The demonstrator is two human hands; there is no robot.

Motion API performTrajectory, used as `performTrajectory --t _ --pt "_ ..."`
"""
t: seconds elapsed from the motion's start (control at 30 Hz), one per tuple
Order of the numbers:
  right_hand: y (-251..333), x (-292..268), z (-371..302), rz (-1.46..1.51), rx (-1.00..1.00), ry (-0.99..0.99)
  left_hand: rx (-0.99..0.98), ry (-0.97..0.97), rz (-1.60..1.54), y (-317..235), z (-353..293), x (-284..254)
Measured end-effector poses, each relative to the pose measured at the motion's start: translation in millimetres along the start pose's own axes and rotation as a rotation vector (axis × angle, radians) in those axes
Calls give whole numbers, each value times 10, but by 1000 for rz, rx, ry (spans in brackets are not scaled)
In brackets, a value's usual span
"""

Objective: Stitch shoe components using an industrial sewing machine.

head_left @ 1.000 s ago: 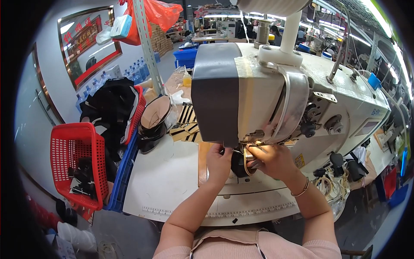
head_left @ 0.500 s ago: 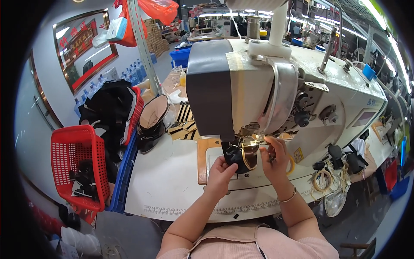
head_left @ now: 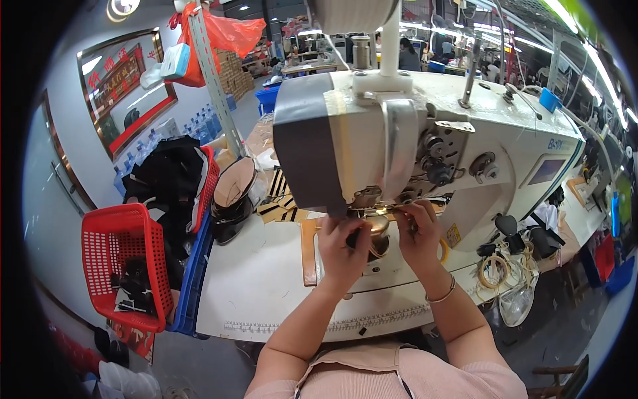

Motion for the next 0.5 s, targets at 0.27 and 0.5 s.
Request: performTrajectory --t 0.27,0.5 --pt "-54 38 -143 11 -67 40 -302 -43 -346 342 19 -68" --pt "104 213 -440 90 -123 235 -693 -265 -403 782 -439 -238"
Point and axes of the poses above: each hand's wrist, its own z-axis towards the middle knuckle, its own x-axis out of the palm, y = z × x, the point moved 8 cm from there along z, towards the middle knuckle, and after that the axes turned 4 degrees about -z, right-handed, at the moved point
